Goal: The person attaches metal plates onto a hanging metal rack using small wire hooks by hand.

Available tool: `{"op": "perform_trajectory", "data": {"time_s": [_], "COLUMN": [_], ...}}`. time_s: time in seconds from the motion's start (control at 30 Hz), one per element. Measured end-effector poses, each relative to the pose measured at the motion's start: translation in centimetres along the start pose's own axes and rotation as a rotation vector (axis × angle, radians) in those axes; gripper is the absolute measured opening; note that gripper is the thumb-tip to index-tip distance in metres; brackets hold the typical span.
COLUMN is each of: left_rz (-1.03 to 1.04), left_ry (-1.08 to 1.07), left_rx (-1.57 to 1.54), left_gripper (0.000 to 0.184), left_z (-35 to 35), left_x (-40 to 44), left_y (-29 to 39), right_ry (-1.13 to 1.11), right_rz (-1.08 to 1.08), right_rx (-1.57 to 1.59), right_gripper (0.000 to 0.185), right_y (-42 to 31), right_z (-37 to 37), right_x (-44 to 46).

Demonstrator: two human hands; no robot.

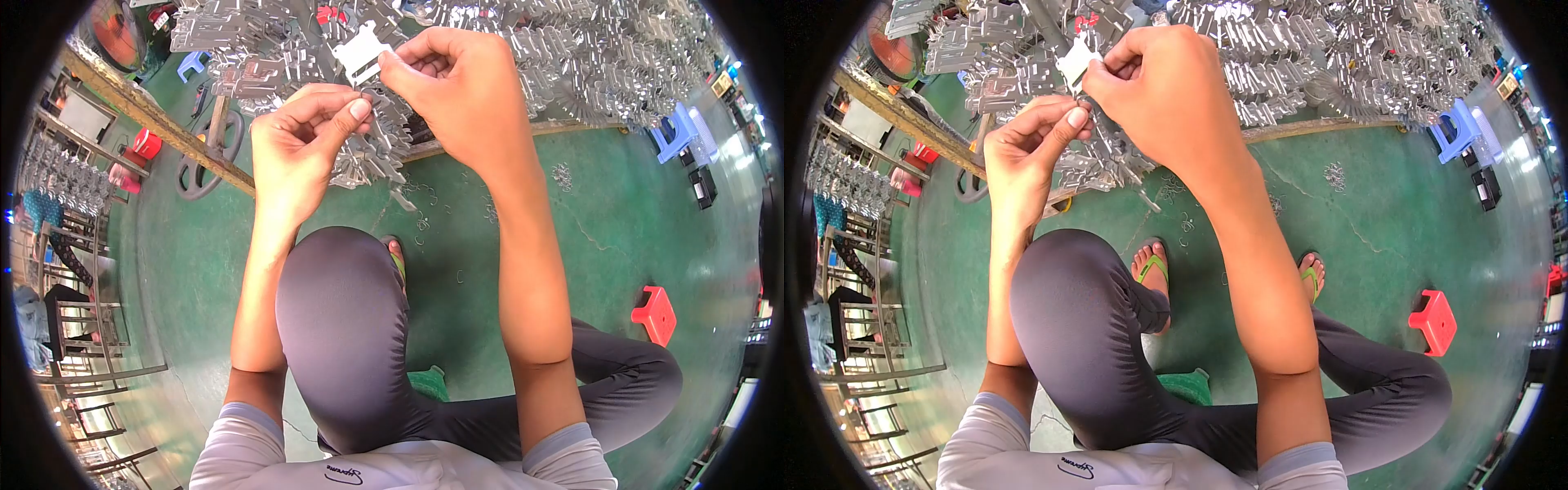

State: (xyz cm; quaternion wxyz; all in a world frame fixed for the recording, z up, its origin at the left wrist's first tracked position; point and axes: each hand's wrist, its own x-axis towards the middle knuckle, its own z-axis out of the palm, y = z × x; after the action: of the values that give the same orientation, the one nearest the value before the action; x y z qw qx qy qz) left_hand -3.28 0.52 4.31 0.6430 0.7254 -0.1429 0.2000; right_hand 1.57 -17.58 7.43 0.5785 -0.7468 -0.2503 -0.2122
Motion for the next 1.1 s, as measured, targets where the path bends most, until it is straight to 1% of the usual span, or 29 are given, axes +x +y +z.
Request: {"op": "perform_trajectory", "data": {"time_s": [0.1, 0.3, 0.4, 0.5, 0.6, 0.7, 0.9, 1.1], "left_rz": [-0.002, 0.105, 0.210, 0.208, 0.264, 0.305, 0.239, 0.184], "left_ry": [0.038, 0.033, 0.052, 0.042, 0.082, 0.103, 0.139, 0.178], "left_rx": [-0.005, -0.028, 0.109, 0.199, 0.164, 0.114, 0.137, 0.229], "left_gripper": [0.013, 0.013, 0.013, 0.015, 0.013, 0.013, 0.008, 0.009], "left_z": [0.2, 0.1, 0.1, 0.2, -0.2, 0.0, -0.1, 0.1], "left_x": [-0.1, -0.4, -0.4, -0.8, -0.7, -0.7, -0.4, -0.4], "left_y": [0.2, -1.0, -1.5, -0.7, -2.1, -2.2, -2.1, -1.6], "right_ry": [-0.029, -0.017, 0.039, 0.026, -0.024, -0.020, -0.043, -0.059], "right_rz": [-0.009, 0.098, 0.085, 0.086, 0.073, 0.039, 0.067, 0.056], "right_rx": [0.024, 0.082, 0.131, 0.106, 0.051, 0.094, 0.048, 0.010], "right_gripper": [0.023, 0.023, 0.024, 0.024, 0.023, 0.022, 0.023, 0.024], "right_y": [0.6, 0.1, -0.1, -0.3, -0.4, 0.3, 0.1, 0.0], "right_z": [0.0, 0.3, 0.7, 0.8, 0.7, 0.7, 0.2, -0.3], "right_x": [-0.1, -0.2, -0.1, -0.1, -0.3, -0.1, -0.2, -0.1]}}
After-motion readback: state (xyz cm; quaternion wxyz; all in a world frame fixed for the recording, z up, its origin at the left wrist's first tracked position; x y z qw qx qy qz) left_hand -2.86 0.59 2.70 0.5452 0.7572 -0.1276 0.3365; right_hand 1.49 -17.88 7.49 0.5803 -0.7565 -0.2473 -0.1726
